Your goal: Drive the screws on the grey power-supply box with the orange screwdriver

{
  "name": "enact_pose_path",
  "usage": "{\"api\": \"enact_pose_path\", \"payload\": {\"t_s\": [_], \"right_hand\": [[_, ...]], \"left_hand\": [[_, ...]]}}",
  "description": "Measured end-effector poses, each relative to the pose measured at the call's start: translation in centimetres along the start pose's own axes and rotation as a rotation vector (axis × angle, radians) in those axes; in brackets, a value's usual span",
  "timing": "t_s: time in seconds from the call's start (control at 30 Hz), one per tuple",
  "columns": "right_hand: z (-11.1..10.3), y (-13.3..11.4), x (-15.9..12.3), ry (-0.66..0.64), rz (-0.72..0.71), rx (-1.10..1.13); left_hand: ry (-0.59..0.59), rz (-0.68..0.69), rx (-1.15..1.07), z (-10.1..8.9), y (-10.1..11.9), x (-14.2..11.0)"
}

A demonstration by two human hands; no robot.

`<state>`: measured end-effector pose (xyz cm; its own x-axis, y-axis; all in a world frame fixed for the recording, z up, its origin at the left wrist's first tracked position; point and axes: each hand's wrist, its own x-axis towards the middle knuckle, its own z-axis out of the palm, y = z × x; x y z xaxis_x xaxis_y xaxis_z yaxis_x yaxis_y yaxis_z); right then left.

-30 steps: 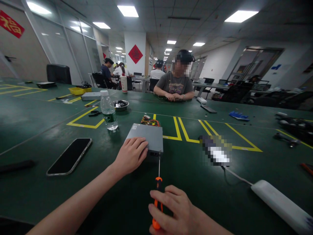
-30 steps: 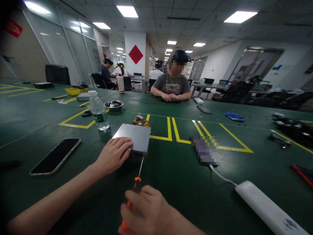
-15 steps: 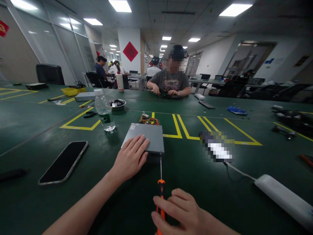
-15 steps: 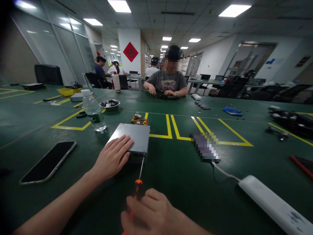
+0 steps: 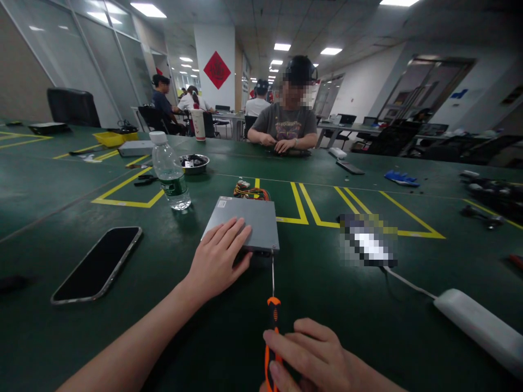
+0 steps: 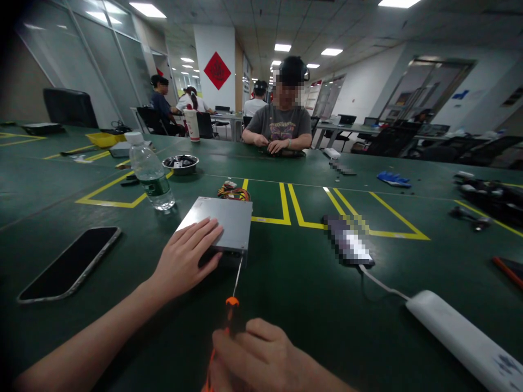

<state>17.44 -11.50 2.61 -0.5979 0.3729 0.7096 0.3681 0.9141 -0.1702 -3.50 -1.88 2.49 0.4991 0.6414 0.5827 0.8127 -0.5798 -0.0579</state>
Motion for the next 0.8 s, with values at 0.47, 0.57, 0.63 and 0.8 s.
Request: {"api": "enact_pose_path", "payload": {"t_s": [0.47, 0.57, 0.63, 0.8], "right_hand": [[-0.2, -0.3, 0.9, -0.042, -0.136, -0.155], [0.0, 0.0, 0.8, 0.020, -0.137, -0.164], [-0.1, 0.0, 0.8, 0.000, -0.133, -0.189], [-0.7, -0.2, 0.8, -0.085, -0.155, -0.209]], "left_hand": [[-0.031, -0.015, 0.009, -0.3, 0.1, 0.1], [-0.034, -0.026, 0.041, -0.5, 0.0, 0.1], [-0.026, -0.049, 0.062, -0.5, 0.0, 0.0], [-0.024, -0.063, 0.067, -0.4, 0.0, 0.0]]}}
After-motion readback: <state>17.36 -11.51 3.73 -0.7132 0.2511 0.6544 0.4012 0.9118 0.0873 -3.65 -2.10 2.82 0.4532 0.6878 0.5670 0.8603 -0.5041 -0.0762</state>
